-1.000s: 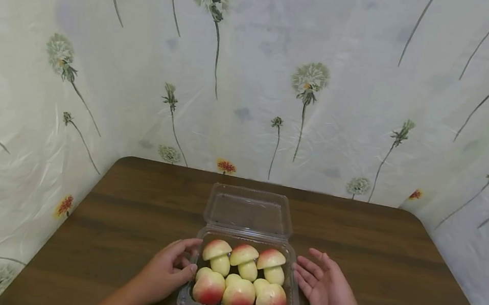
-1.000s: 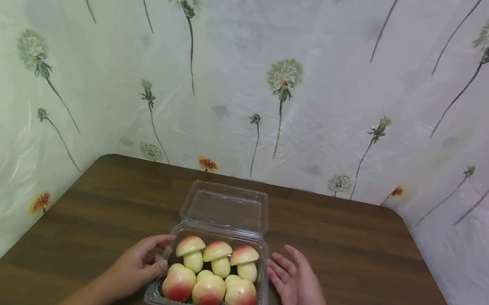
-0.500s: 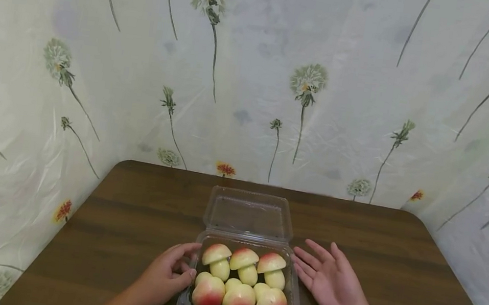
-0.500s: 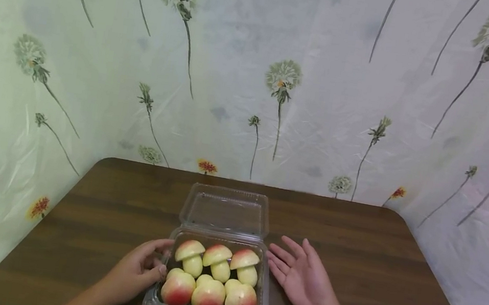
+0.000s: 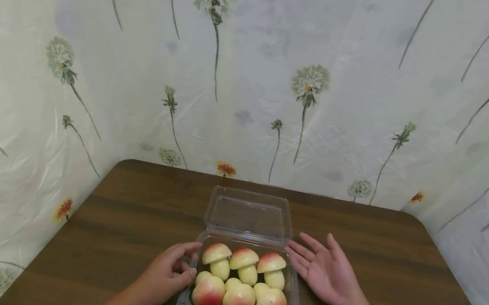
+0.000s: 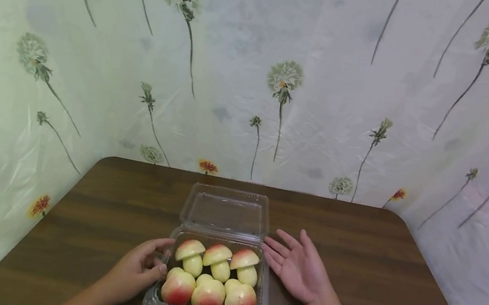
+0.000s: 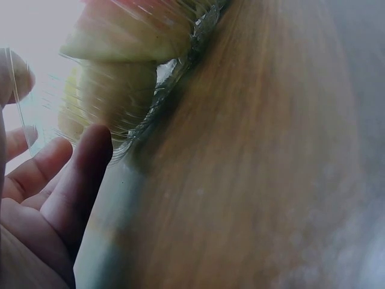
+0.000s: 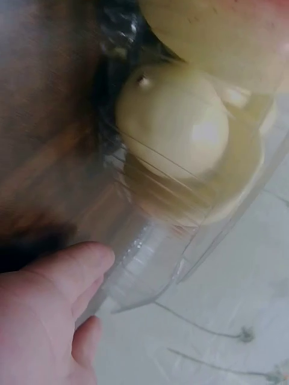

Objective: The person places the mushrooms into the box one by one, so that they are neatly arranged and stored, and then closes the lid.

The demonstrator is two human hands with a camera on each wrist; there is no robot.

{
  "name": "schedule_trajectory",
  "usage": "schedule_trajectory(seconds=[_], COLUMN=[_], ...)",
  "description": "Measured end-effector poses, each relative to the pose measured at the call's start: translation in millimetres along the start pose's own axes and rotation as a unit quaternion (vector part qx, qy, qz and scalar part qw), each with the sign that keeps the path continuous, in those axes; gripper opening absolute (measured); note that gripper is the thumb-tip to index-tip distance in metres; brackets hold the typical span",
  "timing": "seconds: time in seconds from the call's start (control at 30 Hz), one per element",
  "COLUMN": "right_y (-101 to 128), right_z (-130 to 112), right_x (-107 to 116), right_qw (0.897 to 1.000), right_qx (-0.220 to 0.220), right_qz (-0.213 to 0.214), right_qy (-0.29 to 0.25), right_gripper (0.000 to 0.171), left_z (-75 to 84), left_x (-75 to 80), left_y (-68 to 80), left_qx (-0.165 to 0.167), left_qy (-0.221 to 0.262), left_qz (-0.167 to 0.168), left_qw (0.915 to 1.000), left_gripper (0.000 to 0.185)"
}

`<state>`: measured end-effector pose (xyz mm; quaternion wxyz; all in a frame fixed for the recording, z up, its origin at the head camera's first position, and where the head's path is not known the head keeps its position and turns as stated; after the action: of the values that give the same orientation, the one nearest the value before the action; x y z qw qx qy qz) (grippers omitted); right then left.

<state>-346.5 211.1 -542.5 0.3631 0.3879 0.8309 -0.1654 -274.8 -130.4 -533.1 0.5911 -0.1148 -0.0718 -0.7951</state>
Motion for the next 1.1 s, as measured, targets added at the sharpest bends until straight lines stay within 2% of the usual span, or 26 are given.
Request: schedule_trajectory(seconds=[0.27, 0.43, 0.8, 1.1], right_y=[-17, -20, -23, -27], right_z=[2, 3, -3, -5], right_x=[-1, -1, -9, -14], right_qw=[0.999, 0.997, 0.989, 0.986], right_qx=[-0.002, 0.006, 0.038, 0.064], right_qz=[-0.021, -0.034, -0.101, -0.122], right_qy=[-0.049, -0.075, -0.103, -0.095], right_gripper=[0.093, 0.094, 0.083, 0.074], left_z=[-1.0, -1.2, 3.3, -2.0], left_x=[2.5, 1.0, 3.9, 3.4], left_y=[0.4, 1.4, -2.3, -2.5], left_qx=[0.006, 0.005, -0.011, -0.004], left_qy=[-0.006, -0.003, -0.009, -0.004], left_qz=[0.004, 0.000, 0.006, 0.007], left_qw=[1.0000, 1.0000, 0.9999, 1.0000], left_gripper=[0.054, 0.055, 0.053, 0.053])
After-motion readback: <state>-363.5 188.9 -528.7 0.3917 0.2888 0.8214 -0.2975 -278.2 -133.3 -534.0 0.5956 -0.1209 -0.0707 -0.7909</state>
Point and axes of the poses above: each hand's wrist, its own y-axis away from the middle knuckle, its own x-axis out of the back of the hand, z = x × y, the point moved 8 cm from there along -y, towards the middle knuckle, and after that the axes turned 4 degrees about x, right-handed, at the moved point
